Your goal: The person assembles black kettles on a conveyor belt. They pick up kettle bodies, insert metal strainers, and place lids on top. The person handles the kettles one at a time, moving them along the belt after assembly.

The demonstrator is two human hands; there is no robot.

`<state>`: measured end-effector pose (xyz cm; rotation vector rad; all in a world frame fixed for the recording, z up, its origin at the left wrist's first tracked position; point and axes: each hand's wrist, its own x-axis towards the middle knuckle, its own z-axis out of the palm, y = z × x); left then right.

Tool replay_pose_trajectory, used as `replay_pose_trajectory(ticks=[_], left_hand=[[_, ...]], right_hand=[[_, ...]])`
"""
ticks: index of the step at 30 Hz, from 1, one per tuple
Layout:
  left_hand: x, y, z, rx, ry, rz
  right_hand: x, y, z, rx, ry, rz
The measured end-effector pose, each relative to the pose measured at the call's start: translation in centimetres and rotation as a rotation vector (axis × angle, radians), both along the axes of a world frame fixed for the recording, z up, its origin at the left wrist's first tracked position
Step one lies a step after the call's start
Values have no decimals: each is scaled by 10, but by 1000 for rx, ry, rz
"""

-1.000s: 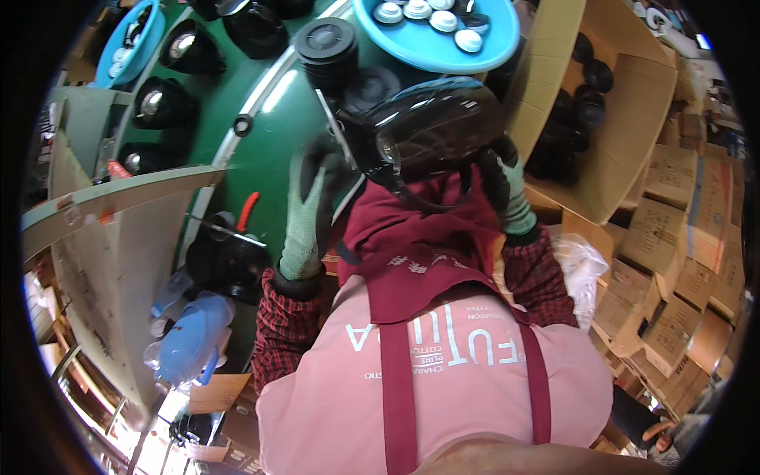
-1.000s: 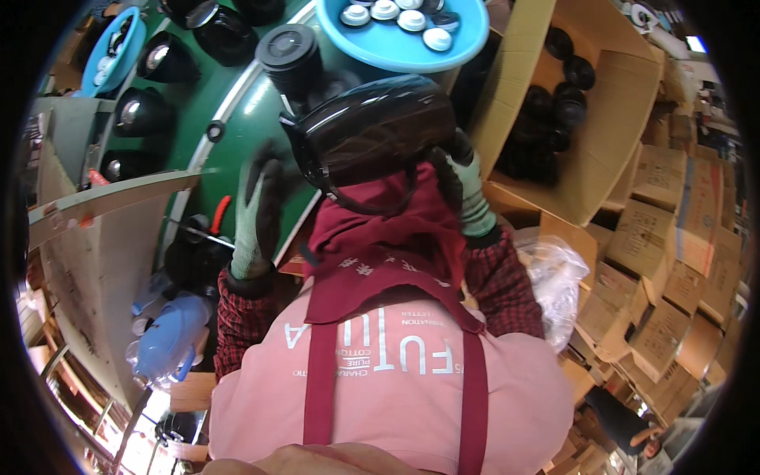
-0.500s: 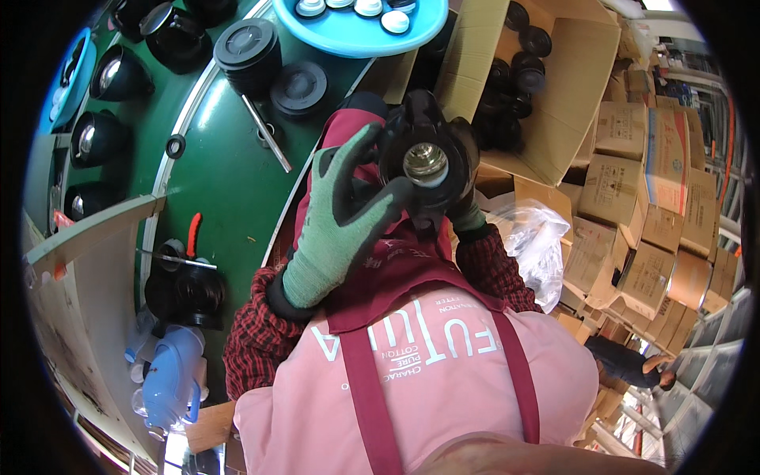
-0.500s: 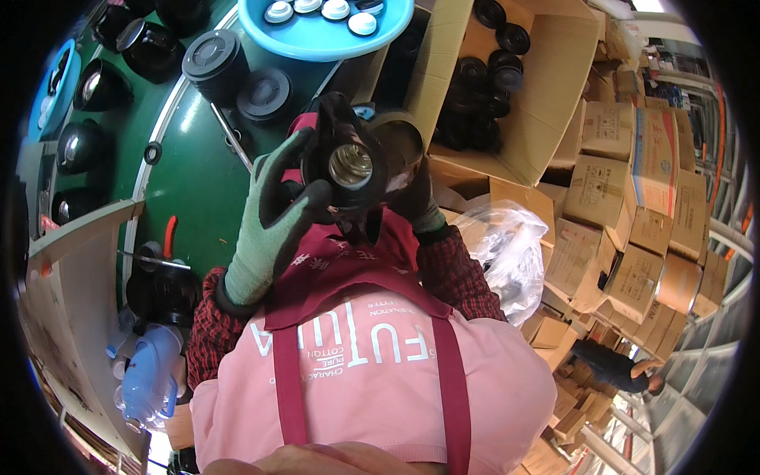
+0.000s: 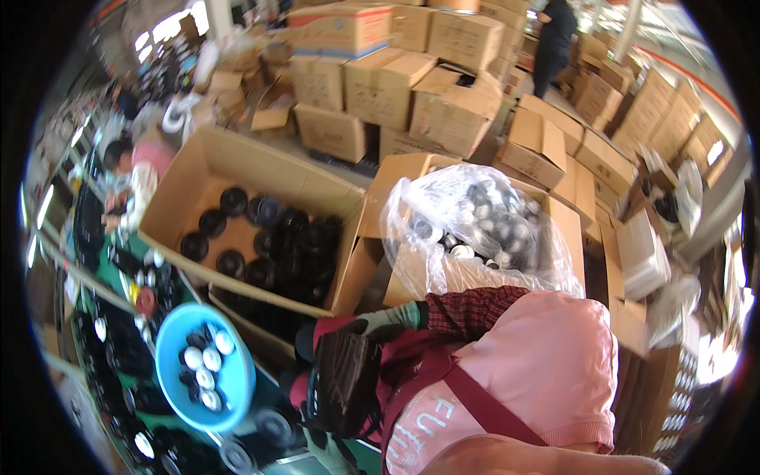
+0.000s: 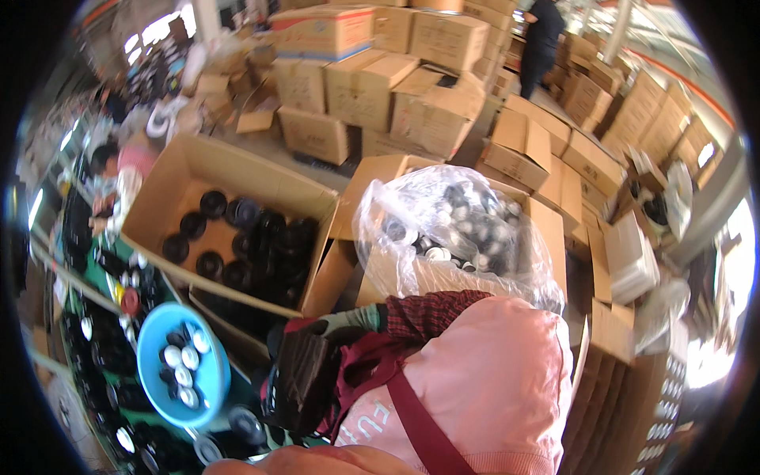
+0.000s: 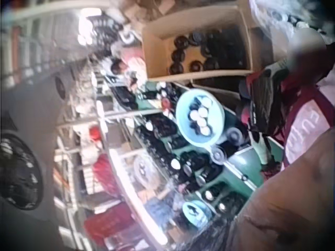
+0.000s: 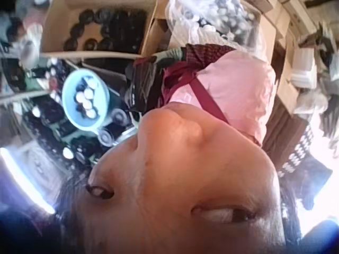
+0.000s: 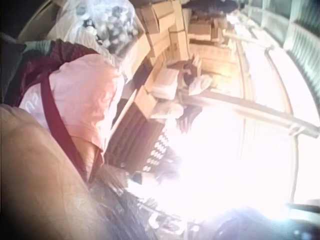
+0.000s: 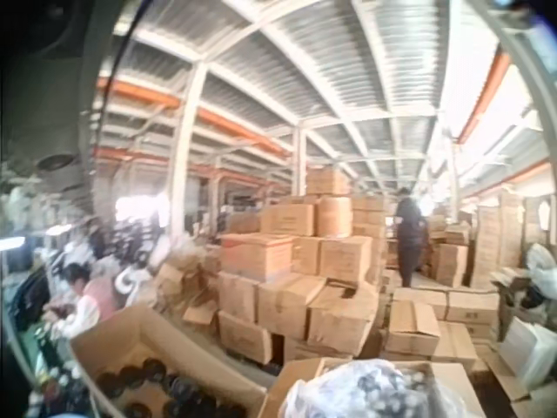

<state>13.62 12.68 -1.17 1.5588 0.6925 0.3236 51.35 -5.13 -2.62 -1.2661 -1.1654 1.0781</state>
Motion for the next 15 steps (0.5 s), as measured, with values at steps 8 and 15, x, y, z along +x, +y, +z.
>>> replay_pose_trajectory(ticks=[8,15], left_hand=[[31,-2,22,-234,-49,-167],[36,-14,17,-261,-31,-135]], right_hand=[[-2,-30,28,10,-73,-120],[-7,-12,38,34,-127,-50]])
